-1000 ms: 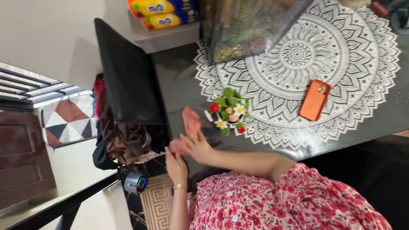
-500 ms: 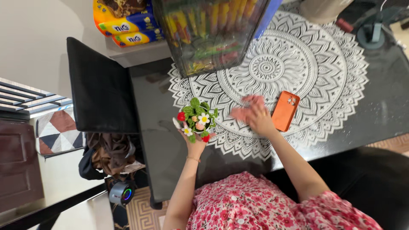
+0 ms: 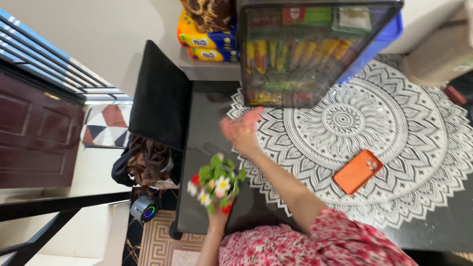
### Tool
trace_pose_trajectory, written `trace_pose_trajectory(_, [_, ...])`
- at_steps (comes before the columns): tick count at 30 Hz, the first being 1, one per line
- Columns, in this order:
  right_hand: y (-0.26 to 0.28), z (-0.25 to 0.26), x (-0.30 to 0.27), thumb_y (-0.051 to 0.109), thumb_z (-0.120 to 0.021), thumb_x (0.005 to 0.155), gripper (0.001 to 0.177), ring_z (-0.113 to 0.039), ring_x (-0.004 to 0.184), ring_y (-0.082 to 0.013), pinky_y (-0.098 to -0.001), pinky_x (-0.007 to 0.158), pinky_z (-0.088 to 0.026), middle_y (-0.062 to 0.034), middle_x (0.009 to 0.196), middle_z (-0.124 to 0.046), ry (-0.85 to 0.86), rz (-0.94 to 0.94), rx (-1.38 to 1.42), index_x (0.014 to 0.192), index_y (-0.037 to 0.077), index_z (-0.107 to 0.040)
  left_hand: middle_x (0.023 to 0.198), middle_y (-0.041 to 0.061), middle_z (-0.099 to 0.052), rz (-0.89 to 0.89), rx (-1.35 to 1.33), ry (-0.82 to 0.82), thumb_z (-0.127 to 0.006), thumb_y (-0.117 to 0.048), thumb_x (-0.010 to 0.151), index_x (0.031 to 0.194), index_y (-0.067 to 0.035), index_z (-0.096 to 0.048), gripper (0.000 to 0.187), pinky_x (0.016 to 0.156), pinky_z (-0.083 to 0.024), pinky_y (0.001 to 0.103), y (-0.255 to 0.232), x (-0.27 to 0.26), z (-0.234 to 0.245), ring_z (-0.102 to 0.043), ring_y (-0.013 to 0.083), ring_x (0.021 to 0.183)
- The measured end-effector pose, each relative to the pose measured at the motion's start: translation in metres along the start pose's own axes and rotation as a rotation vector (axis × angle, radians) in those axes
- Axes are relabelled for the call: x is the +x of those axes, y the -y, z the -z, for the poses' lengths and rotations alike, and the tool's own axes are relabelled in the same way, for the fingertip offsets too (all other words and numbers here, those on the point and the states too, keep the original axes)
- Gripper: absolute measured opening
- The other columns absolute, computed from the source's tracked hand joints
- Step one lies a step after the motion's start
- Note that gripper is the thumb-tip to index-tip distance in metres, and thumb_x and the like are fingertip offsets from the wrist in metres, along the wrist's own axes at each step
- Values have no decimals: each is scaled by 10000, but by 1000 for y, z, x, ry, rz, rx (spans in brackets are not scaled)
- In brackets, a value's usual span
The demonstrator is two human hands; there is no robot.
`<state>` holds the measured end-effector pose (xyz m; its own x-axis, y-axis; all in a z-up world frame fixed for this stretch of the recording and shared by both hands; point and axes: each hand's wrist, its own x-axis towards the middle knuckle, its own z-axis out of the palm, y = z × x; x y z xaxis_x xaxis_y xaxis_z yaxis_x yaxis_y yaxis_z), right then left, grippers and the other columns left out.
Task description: The person organizes snack items on a table. They place packets of wipes and cookies into a clear storage container, then wipe the table surface with a cloth. The person also moves a small potted plant and a phone while arranging the items.
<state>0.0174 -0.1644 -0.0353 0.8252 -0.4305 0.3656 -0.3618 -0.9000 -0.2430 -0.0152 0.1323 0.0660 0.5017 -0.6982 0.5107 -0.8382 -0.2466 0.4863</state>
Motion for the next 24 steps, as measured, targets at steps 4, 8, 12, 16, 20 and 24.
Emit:
trace_pose_trajectory(4, [22,-21,73,364,-640,865,515,-347,1468,-403,-697,1158,-225,-146,1539,-463,7,335,78,1336,158,-611,1400,119,-596,106,-138,47,-808,-278,828,1403,-108,-518,666,1174,-298,550,0,-14,-9,-507,353,1335])
trace_pose_trajectory(8, [3,-24,133,410,-621,921,523,-318,1507,-417,-621,1191,-265,-175,1606,-411,-43,80,110,1381,165,-584,1423,105,-566,192,-222,59,-801,-311,833,1434,-110,-461,718,1170,-298,545,16,4,-2,-498,336,1338])
trace_pose_trajectory(12, [17,-24,101,339,-615,923,526,-389,1387,-405,-613,1094,-311,-215,1526,-421,6,41,-25,1397,124,-534,1446,91,-536,225,-249,61,-793,-344,838,1464,-113,-405,772,1166,-299,540,16,-29,10,-490,319,1341])
trace_pose_trajectory(16, [47,54,-18,291,-651,833,576,-450,1339,-401,-595,1076,-343,-203,1449,-486,145,288,156,1373,120,-545,1469,78,-506,174,-310,100,-786,-377,843,1495,-115,-348,828,1162,-299,535,-1,-95,-26,-482,302,1343])
trace_pose_trajectory(20, [42,213,-107,243,-687,744,633,-511,1292,-397,-576,1059,-375,-191,1373,-552,7,410,277,1350,117,-557,1491,64,-476,78,-353,99,-778,-410,848,1525,-117,-292,884,1159,-300,530,-6,-38,-55,-473,285,1346])
trace_pose_trajectory(24, [-50,261,-141,217,-737,845,530,-552,1307,-290,-457,1147,-481,-120,1362,-534,222,-299,585,1321,122,-525,1503,61,-467,-52,-273,60,-717,-430,900,1554,-150,-282,834,1162,-344,549,-40,69,-71,-468,282,1366])
